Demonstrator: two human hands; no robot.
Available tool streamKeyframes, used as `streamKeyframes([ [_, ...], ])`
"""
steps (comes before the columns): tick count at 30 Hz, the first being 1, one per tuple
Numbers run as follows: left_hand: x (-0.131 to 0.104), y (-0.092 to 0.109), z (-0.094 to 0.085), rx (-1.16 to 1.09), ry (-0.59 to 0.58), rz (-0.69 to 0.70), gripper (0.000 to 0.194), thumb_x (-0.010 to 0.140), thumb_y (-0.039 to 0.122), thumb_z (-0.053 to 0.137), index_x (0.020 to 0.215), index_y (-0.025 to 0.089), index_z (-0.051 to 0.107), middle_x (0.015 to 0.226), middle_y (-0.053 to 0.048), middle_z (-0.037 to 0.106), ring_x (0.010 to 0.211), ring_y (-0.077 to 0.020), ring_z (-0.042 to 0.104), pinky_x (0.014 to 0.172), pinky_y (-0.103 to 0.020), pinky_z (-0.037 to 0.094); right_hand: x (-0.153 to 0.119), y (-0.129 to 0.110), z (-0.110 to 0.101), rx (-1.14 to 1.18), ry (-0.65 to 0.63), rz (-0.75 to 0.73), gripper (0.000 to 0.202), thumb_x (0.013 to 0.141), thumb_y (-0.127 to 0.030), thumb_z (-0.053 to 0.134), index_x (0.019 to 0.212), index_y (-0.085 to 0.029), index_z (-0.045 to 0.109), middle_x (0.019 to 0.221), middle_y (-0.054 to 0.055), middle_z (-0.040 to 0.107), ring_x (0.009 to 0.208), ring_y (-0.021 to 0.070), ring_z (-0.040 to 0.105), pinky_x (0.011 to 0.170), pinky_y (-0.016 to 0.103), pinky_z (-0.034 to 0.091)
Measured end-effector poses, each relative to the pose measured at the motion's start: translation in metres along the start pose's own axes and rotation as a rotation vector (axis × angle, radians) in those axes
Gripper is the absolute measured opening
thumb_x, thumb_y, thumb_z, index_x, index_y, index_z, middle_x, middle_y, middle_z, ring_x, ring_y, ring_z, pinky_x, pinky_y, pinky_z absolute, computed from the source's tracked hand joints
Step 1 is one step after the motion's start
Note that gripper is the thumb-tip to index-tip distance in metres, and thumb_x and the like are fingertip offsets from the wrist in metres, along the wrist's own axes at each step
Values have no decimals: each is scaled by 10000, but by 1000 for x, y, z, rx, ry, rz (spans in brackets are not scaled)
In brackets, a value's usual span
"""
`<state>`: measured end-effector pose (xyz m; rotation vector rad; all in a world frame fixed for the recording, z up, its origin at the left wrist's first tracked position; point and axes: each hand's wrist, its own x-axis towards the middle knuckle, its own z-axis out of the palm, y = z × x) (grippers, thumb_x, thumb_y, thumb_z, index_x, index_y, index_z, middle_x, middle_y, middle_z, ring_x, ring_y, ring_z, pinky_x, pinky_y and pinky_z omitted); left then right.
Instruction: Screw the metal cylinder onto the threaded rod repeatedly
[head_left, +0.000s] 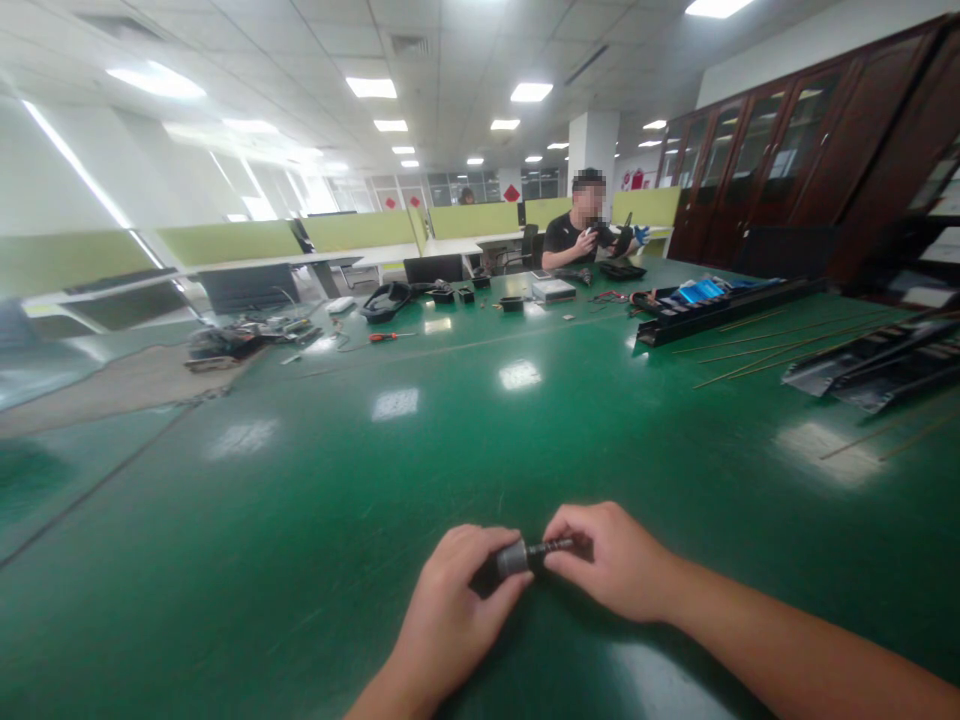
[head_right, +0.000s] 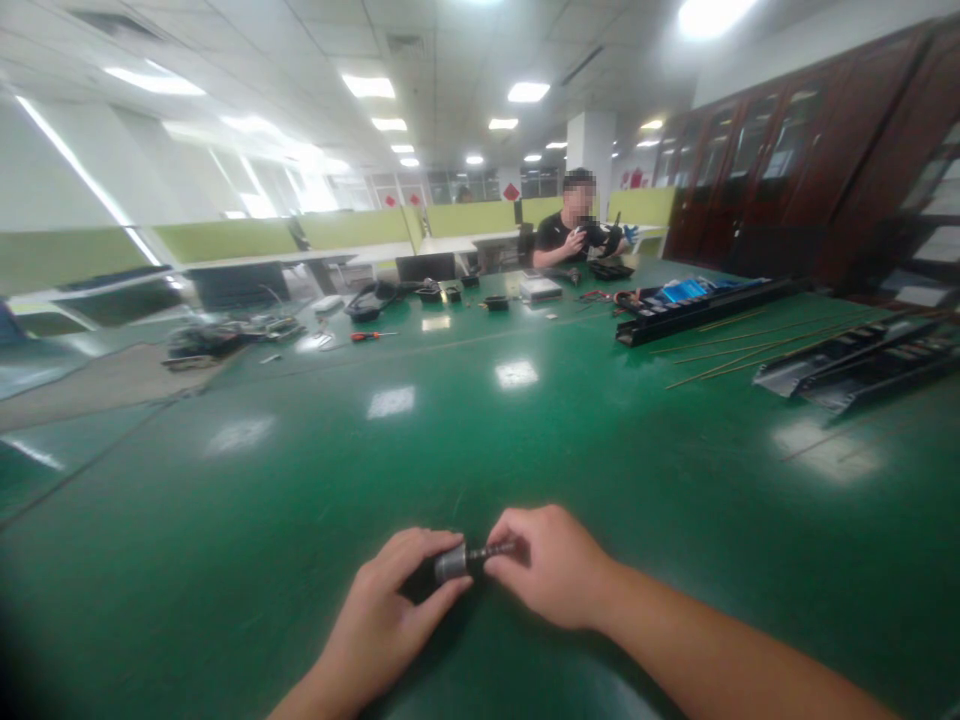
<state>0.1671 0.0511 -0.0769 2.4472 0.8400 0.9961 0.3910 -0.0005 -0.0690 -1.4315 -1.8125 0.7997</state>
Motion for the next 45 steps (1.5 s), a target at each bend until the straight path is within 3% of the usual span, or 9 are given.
streamKeyframes([
  [45,0,0,-3,13,-4,-31,236,850,271,721,1081,263,674,966,-25,727,874,-206,679,784,-334,554,-1,0,-4,-12,15,-2,89,862,-250,661,911,-199,716,787,13,749,706,169,677,675,254,477],
])
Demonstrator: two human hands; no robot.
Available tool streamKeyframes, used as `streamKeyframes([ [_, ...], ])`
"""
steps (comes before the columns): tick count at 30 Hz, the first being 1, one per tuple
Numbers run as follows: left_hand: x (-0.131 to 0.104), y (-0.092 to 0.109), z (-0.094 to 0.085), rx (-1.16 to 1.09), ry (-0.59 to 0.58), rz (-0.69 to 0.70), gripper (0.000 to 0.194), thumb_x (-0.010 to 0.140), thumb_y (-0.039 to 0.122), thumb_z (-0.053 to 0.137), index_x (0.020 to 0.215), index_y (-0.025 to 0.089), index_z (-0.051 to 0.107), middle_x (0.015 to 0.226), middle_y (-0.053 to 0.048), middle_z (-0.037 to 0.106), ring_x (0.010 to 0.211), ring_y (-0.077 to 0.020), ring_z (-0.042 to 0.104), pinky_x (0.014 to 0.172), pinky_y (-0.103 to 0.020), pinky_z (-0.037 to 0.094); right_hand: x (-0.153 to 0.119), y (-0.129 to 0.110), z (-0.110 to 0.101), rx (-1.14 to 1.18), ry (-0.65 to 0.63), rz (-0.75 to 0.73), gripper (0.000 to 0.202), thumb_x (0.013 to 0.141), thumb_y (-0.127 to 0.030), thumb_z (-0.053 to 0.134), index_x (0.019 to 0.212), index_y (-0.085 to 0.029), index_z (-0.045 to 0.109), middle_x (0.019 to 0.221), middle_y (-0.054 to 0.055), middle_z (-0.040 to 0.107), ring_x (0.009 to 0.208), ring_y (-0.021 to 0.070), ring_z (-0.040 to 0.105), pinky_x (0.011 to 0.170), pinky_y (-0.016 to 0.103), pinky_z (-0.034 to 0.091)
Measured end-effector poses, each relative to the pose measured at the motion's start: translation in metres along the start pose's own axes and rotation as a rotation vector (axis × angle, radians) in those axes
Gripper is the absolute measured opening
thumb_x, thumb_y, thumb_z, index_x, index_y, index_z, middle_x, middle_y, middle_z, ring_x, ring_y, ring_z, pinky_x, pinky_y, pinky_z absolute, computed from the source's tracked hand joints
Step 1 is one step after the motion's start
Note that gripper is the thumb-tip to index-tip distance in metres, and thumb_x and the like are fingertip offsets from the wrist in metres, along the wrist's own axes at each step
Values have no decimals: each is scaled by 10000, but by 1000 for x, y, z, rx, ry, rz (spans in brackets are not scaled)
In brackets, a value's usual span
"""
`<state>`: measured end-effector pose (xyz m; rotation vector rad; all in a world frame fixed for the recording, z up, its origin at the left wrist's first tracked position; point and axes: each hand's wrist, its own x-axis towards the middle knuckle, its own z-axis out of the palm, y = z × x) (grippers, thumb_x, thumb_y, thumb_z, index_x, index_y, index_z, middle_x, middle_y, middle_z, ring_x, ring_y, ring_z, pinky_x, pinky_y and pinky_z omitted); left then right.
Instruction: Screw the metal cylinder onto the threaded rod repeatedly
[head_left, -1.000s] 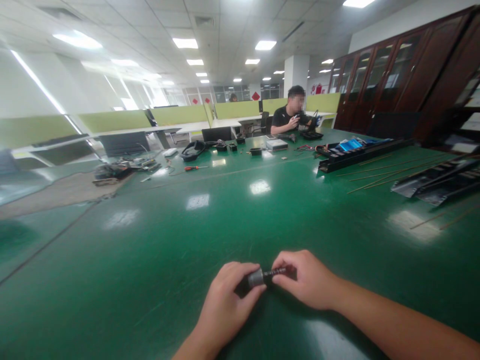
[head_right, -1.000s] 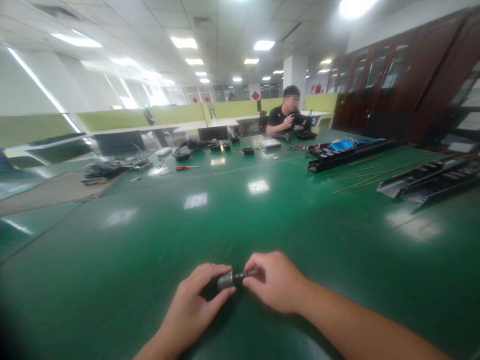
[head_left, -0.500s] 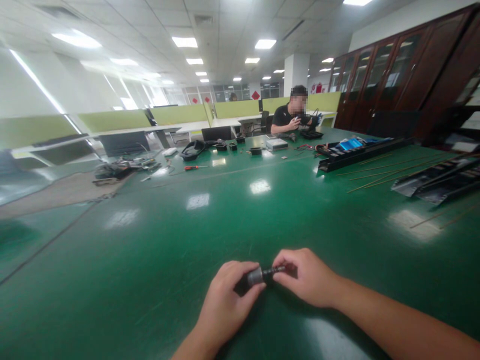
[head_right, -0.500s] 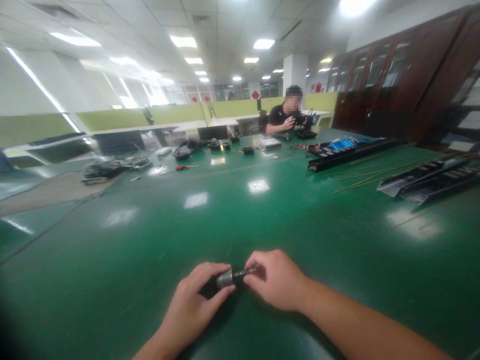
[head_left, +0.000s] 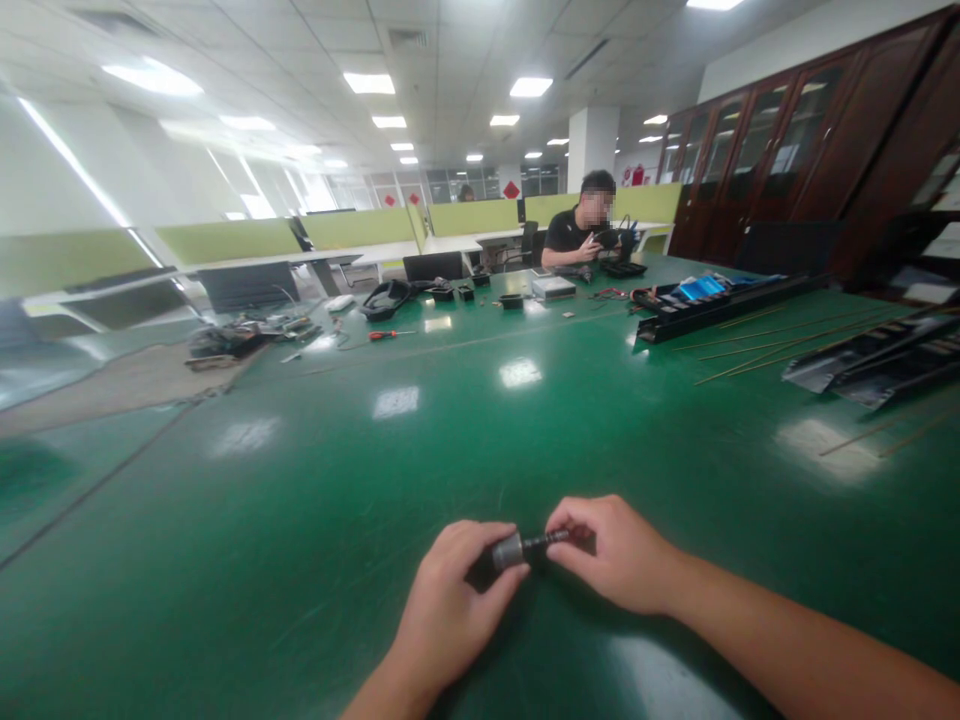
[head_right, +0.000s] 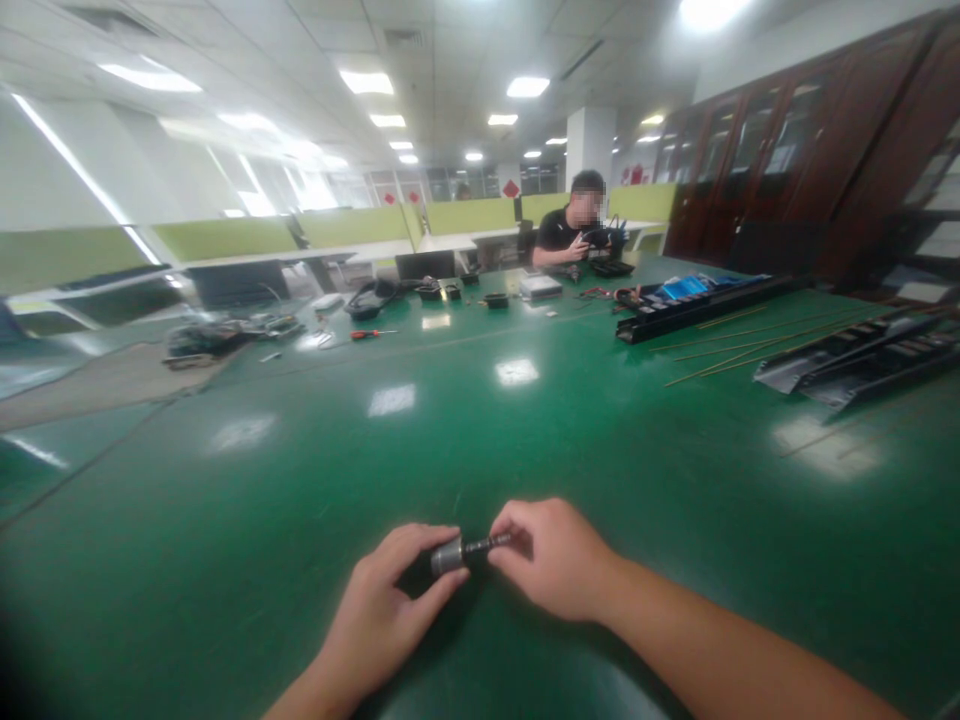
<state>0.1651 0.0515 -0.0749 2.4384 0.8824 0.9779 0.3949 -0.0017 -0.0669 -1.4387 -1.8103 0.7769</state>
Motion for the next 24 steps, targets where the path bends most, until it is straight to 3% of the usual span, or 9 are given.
streamKeyframes([
  [24,0,-2,0,16,22,0,247,840,284,732,1081,280,673,969,-3,730,875,-197,683,784,-325,557,-1,-1,-2,8,17,-10,67,848,-214,666,900,-207,708,796,-1,751,690,154,682,647,239,479],
])
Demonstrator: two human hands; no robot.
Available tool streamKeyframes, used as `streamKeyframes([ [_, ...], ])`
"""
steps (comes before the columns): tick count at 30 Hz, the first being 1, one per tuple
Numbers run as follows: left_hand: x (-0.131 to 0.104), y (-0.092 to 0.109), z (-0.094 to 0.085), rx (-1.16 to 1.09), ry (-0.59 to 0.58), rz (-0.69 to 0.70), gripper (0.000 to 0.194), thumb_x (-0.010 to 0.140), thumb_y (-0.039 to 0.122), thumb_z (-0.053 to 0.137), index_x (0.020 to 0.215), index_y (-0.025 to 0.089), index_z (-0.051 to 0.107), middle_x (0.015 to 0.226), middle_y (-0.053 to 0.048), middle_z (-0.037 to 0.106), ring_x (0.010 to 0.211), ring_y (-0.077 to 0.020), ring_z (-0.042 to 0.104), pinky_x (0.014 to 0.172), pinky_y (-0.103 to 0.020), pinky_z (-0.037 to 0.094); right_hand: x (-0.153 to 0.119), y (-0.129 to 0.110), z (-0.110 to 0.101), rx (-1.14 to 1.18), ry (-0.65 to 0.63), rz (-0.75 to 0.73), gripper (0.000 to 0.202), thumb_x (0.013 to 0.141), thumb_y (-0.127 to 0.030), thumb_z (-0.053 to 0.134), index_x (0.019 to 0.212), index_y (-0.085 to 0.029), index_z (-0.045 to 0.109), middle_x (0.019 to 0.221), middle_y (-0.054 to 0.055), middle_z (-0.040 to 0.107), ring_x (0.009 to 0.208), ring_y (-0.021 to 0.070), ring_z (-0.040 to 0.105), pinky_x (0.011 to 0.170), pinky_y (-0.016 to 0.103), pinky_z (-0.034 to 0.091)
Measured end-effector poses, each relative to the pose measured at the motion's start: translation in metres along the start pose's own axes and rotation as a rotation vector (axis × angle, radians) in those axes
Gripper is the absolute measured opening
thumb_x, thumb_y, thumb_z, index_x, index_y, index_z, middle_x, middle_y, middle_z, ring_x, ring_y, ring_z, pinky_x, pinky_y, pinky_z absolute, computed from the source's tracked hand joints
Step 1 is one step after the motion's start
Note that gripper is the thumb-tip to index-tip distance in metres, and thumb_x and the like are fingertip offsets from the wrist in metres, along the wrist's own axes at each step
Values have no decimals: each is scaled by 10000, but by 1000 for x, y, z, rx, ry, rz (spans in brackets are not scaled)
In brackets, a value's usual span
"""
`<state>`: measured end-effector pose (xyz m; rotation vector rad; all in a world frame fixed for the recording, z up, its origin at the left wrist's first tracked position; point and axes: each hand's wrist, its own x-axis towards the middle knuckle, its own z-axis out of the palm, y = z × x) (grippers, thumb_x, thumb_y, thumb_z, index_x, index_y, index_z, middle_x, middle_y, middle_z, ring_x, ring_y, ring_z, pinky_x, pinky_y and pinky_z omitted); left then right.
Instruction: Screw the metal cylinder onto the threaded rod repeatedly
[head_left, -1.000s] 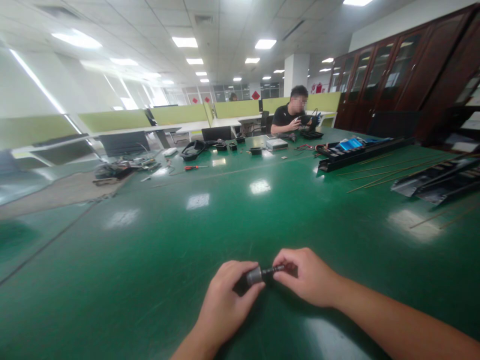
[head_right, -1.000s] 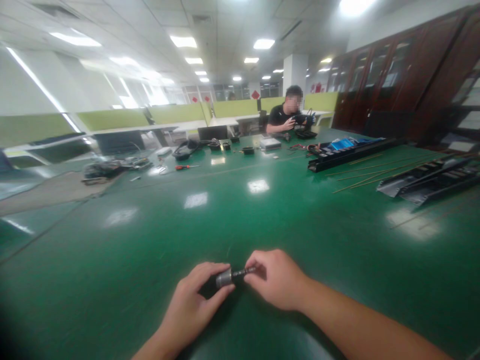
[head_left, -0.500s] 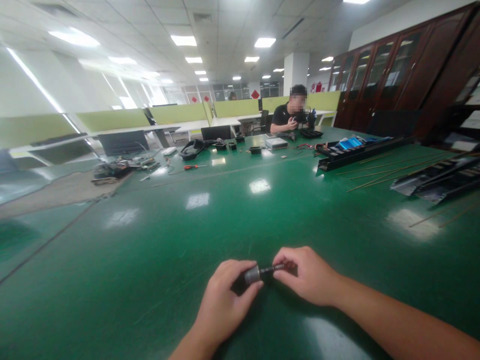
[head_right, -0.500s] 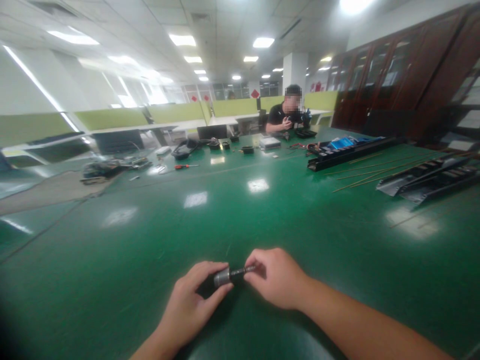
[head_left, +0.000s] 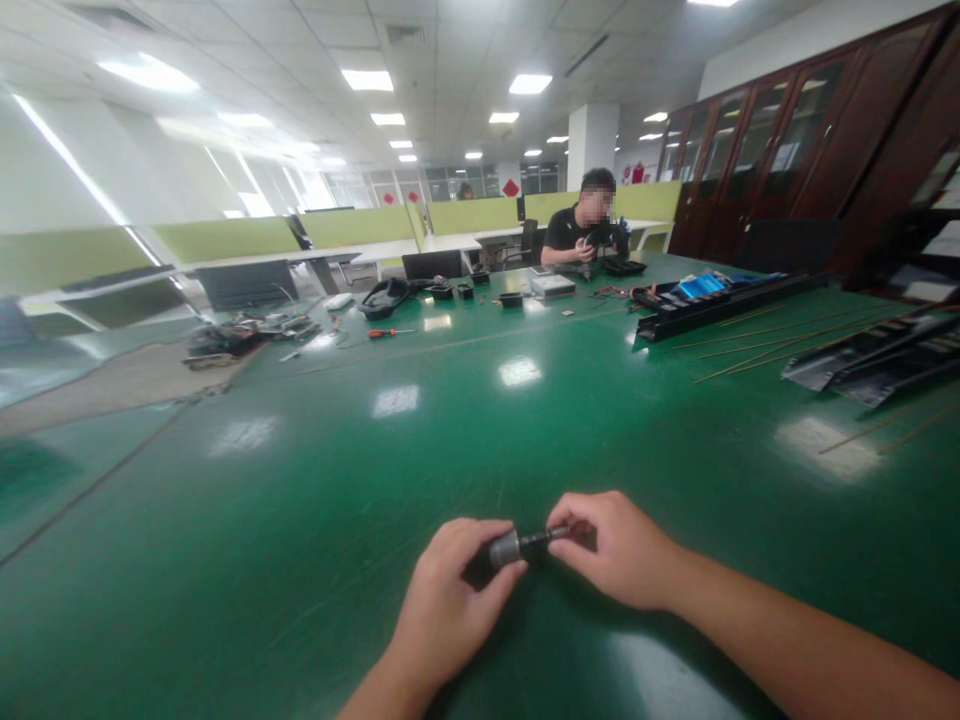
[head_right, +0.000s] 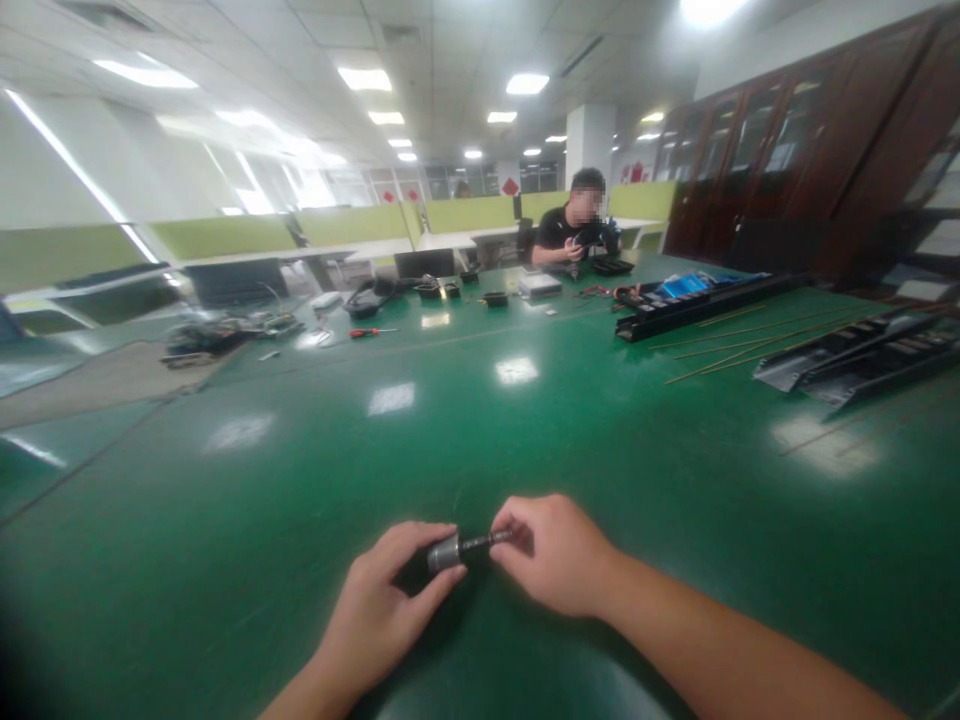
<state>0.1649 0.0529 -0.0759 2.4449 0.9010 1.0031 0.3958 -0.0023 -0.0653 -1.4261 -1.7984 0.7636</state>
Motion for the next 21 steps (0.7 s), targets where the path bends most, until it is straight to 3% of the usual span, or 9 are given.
streamKeyframes([
  [21,0,-3,1,10,12,-31,250,833,303,732,1079,285,687,969,-7,741,865,-207,697,786,-344,574,0,2,-6,-52,6,-33,70,858,-218,657,904,-199,705,784,4,747,685,156,682,662,249,491],
])
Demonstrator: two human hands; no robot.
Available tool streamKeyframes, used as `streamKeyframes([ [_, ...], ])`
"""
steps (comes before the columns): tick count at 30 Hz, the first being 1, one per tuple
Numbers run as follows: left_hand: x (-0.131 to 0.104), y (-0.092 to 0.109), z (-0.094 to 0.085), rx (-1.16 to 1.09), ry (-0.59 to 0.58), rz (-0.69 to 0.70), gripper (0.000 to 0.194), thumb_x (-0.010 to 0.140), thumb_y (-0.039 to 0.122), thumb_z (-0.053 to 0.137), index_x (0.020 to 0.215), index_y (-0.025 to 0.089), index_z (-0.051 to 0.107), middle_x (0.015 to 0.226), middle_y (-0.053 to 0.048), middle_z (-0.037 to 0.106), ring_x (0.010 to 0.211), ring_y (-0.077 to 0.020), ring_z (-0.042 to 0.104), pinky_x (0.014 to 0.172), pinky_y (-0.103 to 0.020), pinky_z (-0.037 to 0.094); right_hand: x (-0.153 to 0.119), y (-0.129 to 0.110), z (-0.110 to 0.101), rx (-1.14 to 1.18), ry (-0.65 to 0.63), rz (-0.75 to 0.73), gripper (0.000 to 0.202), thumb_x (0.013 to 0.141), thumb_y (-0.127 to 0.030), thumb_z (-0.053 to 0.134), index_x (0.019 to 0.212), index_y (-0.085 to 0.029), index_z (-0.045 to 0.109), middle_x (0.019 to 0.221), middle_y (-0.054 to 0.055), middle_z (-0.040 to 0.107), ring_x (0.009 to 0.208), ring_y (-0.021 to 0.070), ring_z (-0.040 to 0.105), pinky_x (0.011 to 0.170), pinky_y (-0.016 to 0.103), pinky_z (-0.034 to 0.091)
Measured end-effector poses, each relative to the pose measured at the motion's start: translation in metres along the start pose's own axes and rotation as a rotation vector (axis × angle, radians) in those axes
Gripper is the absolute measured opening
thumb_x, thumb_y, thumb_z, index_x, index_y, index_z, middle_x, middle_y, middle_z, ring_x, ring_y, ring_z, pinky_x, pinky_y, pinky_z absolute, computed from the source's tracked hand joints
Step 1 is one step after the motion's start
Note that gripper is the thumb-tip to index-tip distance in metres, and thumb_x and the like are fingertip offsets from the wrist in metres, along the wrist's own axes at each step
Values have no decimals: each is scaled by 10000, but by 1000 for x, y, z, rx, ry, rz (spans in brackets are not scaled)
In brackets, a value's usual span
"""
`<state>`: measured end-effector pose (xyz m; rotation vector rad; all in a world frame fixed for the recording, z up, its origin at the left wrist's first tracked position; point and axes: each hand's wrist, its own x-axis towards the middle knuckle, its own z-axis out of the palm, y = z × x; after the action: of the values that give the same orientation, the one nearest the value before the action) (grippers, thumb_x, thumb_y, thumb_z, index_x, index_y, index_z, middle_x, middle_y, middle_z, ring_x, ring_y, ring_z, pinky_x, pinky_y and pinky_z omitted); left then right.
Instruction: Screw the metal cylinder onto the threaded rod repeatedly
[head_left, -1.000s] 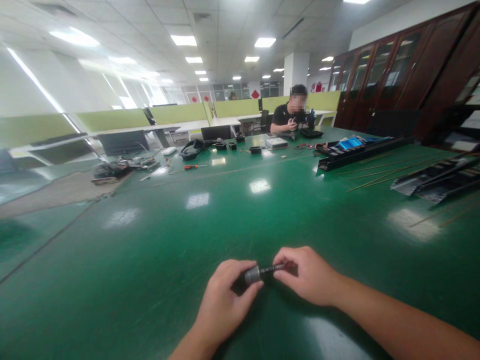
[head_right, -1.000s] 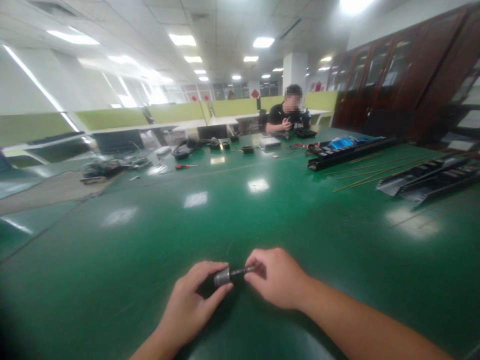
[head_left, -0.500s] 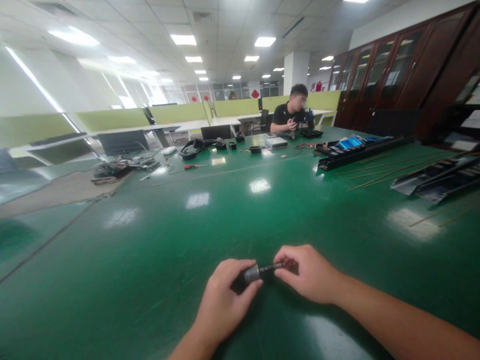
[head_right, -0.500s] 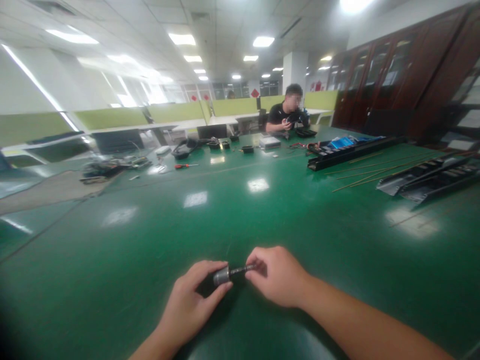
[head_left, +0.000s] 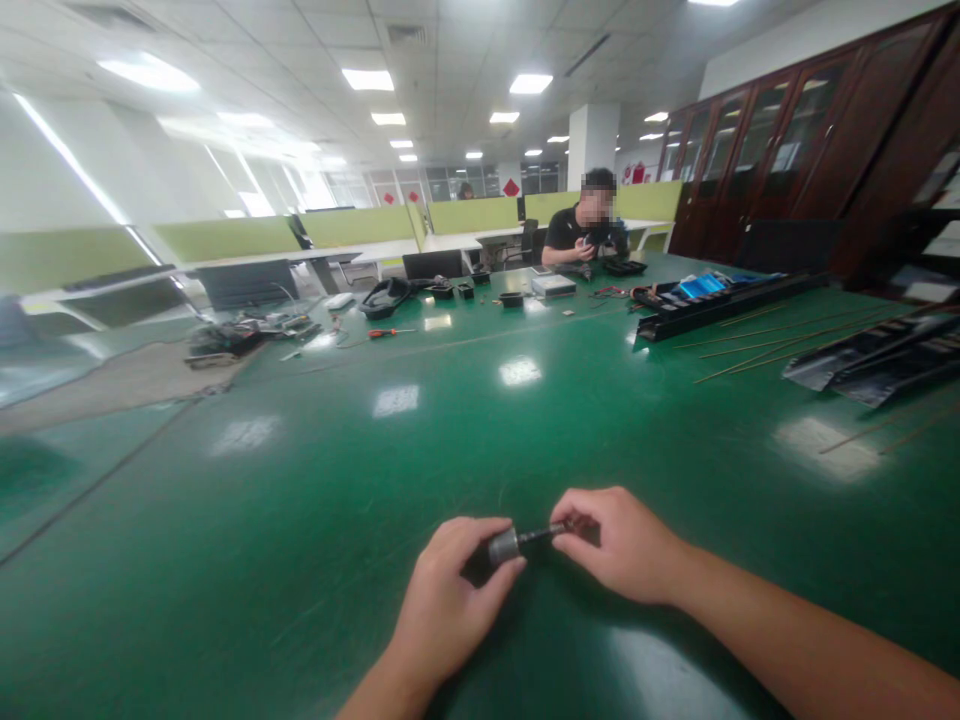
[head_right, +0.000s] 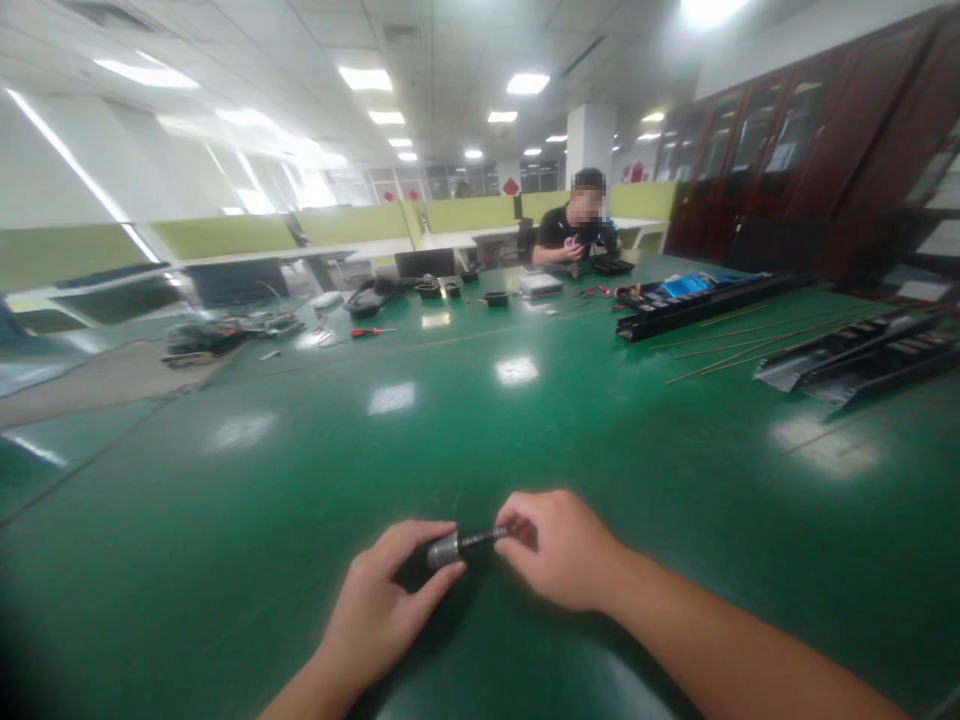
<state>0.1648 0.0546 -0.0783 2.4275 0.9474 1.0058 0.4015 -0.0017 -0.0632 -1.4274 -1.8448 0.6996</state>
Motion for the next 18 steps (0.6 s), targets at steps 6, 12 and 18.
streamKeyframes([
  [6,0,0,0,-5,-10,-14,242,835,311,729,1071,268,698,980,-27,744,877,-215,701,806,-356,580,1,-1,-2,-1,-3,5,71,862,-222,658,909,-199,706,795,7,751,695,156,687,671,249,496],
  [12,1,3,-2,-10,-8,-25,221,835,315,718,1044,241,715,957,-54,747,858,-223,705,801,-353,585,1,-1,-3,-15,-3,2,71,865,-219,652,905,-198,707,789,8,749,692,157,687,669,250,492],
  [18,2,3,-2,-11,-13,-25,221,839,309,717,1052,249,711,965,-48,748,866,-224,706,812,-363,584,1,0,-3,1,-3,10,69,866,-222,654,907,-199,705,791,12,751,697,163,692,668,254,497],
])
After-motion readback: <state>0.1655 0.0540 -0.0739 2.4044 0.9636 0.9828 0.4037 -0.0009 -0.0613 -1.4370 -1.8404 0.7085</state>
